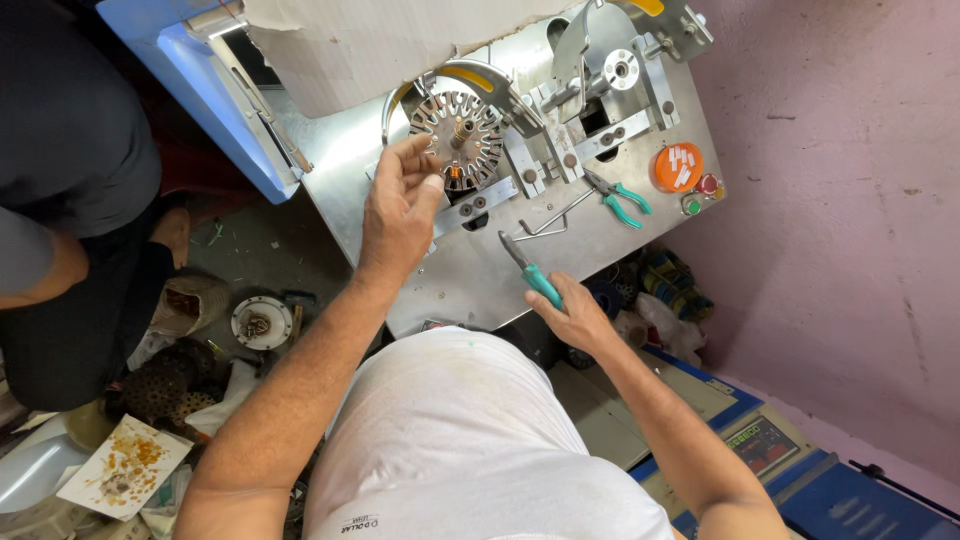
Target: The person uses pliers and scissors to manipulate copper wire coils on a stator core mounted in a winding machine. They repeatedly insert, adjust, and trim the wire ends while operating the machine's controls.
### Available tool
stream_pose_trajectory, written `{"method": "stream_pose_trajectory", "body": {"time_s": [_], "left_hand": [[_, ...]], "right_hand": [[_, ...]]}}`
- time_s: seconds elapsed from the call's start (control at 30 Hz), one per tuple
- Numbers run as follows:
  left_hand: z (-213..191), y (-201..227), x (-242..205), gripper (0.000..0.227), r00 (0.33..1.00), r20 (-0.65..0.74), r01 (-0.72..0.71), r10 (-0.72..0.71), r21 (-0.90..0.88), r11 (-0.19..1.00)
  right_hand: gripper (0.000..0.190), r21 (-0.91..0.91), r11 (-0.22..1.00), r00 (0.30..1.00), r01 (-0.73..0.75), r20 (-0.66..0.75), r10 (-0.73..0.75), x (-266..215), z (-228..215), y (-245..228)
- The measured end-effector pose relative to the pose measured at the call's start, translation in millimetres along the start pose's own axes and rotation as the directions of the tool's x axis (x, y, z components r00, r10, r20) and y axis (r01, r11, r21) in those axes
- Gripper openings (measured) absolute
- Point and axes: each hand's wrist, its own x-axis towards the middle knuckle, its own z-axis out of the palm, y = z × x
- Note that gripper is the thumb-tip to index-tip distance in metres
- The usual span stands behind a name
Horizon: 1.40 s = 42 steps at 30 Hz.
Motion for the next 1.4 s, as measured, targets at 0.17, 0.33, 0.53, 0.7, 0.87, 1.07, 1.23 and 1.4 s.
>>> {"method": "stream_pose_trajectory", "body": {"time_s": [0.17, 0.33, 0.53, 0.7, 0.87, 1.07, 1.23, 1.4], "left_hand": [[-5, -6, -21, 0.035, 0.993, 0.042, -0.116, 0.111, 0.137, 0.984], [-9, -8, -24, 0.035, 0.993, 0.072, -0.103, 0.094, 0.132, 0.986], [-14, -3, -27, 0.045, 0.978, 0.138, -0.177, 0.158, 0.131, 0.975], [-22, -7, -31, 0.046, 0.979, 0.188, -0.107, 0.083, 0.117, 0.987], [-24, -30, -35, 0.032, 0.958, 0.222, 0.162, -0.182, 0.108, 0.981], [-15, -61, -6, 0.05, 0.871, 0.328, 0.487, -0.366, -0.465, 0.74], [-9, -77, 7, 0.047, 0.818, 0.437, 0.572, -0.375, -0.692, 0.44], [-3, -86, 9, 0.04, 0.834, 0.398, 0.546, -0.381, -0.689, 0.477]], "right_hand": [[0.058, 0.491, 0.865, 0.992, -0.108, 0.114, 0.059, -19, 4, -54], [0.066, 0.713, 0.696, 0.983, -0.084, 0.176, -0.061, -9, -11, -99], [0.065, 0.773, 0.614, 0.969, -0.16, 0.243, -0.054, -3, -22, -124], [0.059, 0.804, 0.548, 0.96, -0.231, 0.281, -0.008, -3, -28, -139], [0.056, 0.808, 0.503, 0.944, -0.305, 0.328, 0.047, -1, -39, -154], [0.054, 0.802, 0.436, 0.911, -0.408, 0.39, 0.135, 5, -54, -173], [0.053, 0.771, 0.48, 0.906, -0.419, 0.388, 0.167, 11, -62, -183], [0.052, 0.67, 0.611, 0.907, -0.421, 0.33, 0.263, 13, -62, -194]]}}
